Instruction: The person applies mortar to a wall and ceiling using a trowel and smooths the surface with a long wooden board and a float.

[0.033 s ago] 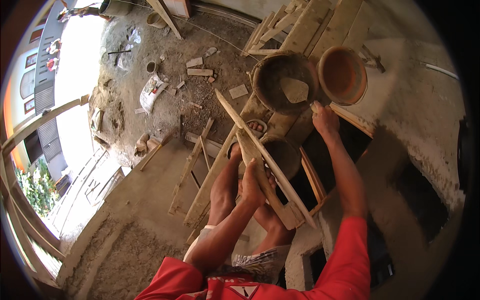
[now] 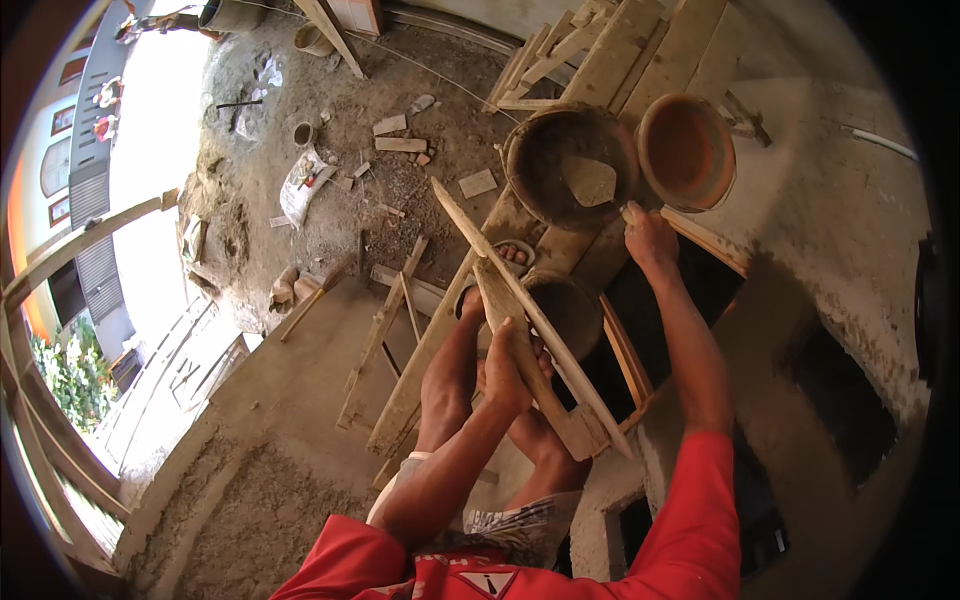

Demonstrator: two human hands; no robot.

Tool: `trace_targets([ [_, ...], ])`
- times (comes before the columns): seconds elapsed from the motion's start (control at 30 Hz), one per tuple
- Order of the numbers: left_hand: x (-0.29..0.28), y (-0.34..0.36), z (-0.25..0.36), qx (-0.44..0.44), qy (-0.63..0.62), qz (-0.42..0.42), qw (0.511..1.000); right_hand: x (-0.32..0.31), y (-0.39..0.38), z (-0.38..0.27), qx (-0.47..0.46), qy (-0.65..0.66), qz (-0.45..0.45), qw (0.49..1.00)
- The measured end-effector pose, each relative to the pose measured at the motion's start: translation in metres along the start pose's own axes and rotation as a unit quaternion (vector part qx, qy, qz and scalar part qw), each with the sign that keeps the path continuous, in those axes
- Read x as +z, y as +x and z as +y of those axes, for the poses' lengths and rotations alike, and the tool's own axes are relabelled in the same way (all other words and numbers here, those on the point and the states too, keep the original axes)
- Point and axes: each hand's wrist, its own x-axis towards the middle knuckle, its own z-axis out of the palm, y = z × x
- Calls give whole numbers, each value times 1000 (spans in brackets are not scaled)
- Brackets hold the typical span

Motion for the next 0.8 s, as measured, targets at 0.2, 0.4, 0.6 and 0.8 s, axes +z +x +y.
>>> trace_targets([
  [0.2,-1,4,6,-5,-15,-13,1000,6,22,-23,-22,41,11,999],
  [0.4,0,4,9,-4,-12,-27,1000,24,39,-52,-10,63,19,998],
  [0.6,-2,6,7,1,-1,-28,1000,58,38,-30,-62,139,49,987],
  [0.8,-4,4,6,0,16,-3,1000,73,22,-33,-94,183,147,967],
])
